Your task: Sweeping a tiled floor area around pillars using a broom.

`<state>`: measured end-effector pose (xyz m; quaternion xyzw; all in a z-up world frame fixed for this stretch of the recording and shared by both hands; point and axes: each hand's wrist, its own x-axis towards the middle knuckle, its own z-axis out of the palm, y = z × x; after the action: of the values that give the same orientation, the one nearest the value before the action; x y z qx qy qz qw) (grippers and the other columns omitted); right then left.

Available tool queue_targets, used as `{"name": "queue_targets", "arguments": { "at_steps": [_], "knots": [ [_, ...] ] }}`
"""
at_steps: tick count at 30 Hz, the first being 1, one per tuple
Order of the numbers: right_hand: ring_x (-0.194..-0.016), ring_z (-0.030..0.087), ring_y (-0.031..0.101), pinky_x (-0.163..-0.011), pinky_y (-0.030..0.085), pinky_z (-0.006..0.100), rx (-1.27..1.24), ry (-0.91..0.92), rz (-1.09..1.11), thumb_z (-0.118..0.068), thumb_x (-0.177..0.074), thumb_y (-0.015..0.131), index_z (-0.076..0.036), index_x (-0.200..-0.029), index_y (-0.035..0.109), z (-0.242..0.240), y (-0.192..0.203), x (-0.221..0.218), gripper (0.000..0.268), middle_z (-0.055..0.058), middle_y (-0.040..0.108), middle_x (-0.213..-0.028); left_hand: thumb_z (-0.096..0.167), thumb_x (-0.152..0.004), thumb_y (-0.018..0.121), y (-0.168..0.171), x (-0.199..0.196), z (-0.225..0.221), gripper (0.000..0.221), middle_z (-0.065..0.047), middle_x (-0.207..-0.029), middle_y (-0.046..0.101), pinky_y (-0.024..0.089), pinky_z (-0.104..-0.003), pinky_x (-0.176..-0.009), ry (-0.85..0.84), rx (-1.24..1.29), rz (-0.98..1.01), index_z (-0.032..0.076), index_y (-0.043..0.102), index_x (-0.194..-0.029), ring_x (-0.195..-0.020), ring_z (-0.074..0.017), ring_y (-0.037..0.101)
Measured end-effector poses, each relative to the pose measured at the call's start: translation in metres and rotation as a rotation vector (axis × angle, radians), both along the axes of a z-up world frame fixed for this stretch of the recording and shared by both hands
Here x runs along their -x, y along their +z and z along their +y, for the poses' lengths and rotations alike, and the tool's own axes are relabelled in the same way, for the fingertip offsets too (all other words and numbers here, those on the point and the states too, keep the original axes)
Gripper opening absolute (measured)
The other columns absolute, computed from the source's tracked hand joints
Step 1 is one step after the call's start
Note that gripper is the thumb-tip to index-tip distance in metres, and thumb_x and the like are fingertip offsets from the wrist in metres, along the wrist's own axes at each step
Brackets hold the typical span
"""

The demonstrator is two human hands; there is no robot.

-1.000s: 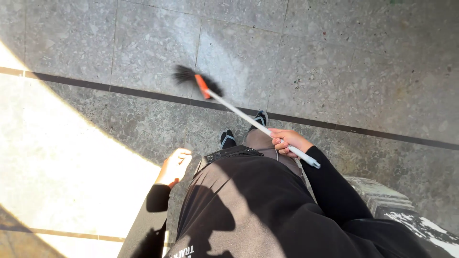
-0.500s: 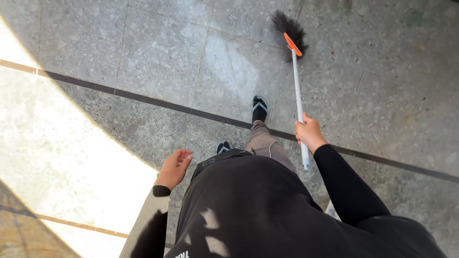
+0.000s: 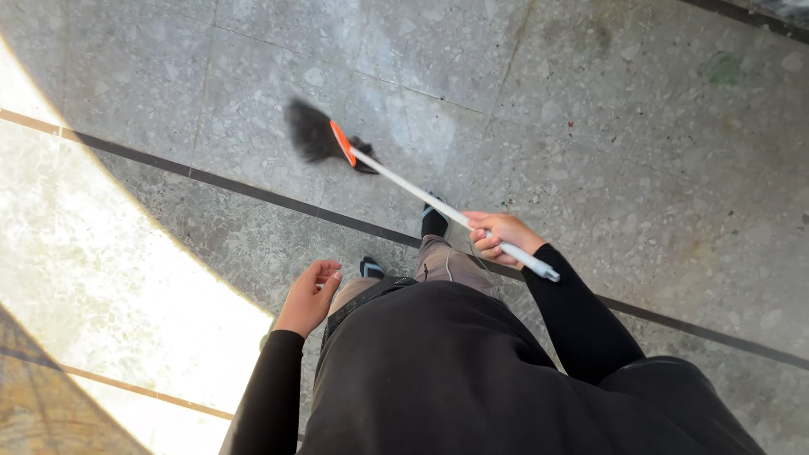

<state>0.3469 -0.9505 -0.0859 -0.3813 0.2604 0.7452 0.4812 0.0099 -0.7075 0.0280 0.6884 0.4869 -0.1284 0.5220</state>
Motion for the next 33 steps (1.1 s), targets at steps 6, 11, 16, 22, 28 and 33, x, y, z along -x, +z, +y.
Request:
{"name": "queue_targets", "arguments": {
  "at_steps": [6, 11, 16, 22, 28, 33],
  "knots": [
    [-0.044, 0.003, 0.038, -0.036, 0.033, 0.023, 0.13, 0.057, -0.434, -0.011, -0.102, 0.051, -0.013, -0.161, 0.038, -0.035, 0.082, -0.031, 0.06, -0.004, 0.046, -0.068, 0.027, -0.097, 0.063, -0.011, -0.012, -0.003, 0.028, -0.007, -0.107, 0.075, 0.056, -0.034, -0.082, -0.019, 0.028, 0.054, 0.009, 0.069, -0.118, -0.096, -0.0181, 0.07],
    [-0.044, 0.01, 0.045, -0.037, 0.037, 0.029, 0.393, 0.136, -0.908, -0.011, -0.099, 0.056, -0.015, -0.16, 0.036, -0.085, 0.027, -0.039, 0.065, 0.001, 0.052, -0.067, 0.026, -0.097, 0.062, -0.021, -0.021, -0.002, 0.028, -0.007, -0.108, 0.075, 0.057, -0.034, -0.082, -0.026, 0.009, 0.045, 0.009, 0.068, -0.119, -0.095, -0.0183, 0.07],
    [-0.049, 0.011, 0.054, -0.042, 0.045, 0.03, 0.559, 0.164, -1.063, -0.008, -0.1, 0.056, -0.006, -0.16, 0.032, -0.127, -0.051, -0.064, 0.064, -0.001, 0.06, -0.072, 0.026, -0.097, 0.063, -0.016, -0.033, -0.002, 0.029, -0.006, -0.109, 0.075, 0.057, -0.035, -0.081, -0.067, 0.008, 0.044, 0.009, 0.068, -0.119, -0.095, -0.018, 0.071],
    [-0.048, 0.009, 0.049, -0.039, 0.042, 0.029, 0.493, 0.191, -0.64, -0.006, -0.098, 0.058, -0.002, -0.154, 0.043, -0.117, -0.007, -0.018, 0.057, 0.0, 0.053, -0.069, 0.025, -0.098, 0.062, -0.025, -0.033, 0.003, 0.028, -0.007, -0.109, 0.075, 0.057, -0.034, -0.083, -0.025, -0.01, 0.027, 0.008, 0.068, -0.12, -0.096, -0.018, 0.07],
    [-0.042, 0.004, 0.036, -0.035, 0.034, 0.023, 0.212, 0.053, -0.259, -0.011, -0.101, 0.049, -0.017, -0.16, 0.032, -0.096, 0.02, -0.006, 0.062, -0.005, 0.041, -0.064, 0.027, -0.097, 0.064, -0.026, -0.063, -0.001, 0.028, -0.006, -0.106, 0.075, 0.056, -0.035, -0.081, -0.119, 0.016, 0.031, 0.008, 0.068, -0.117, -0.095, -0.0174, 0.071],
    [-0.045, 0.001, 0.035, -0.035, 0.032, 0.02, 0.043, -0.224, -0.079, -0.012, -0.105, 0.044, -0.008, -0.164, 0.025, -0.083, 0.041, -0.019, 0.062, -0.005, 0.042, -0.07, 0.029, -0.098, 0.062, -0.011, -0.082, 0.002, 0.029, -0.007, -0.107, 0.076, 0.055, -0.035, -0.081, -0.212, -0.036, -0.009, 0.008, 0.069, -0.116, -0.098, -0.0185, 0.071]
  ]
}}
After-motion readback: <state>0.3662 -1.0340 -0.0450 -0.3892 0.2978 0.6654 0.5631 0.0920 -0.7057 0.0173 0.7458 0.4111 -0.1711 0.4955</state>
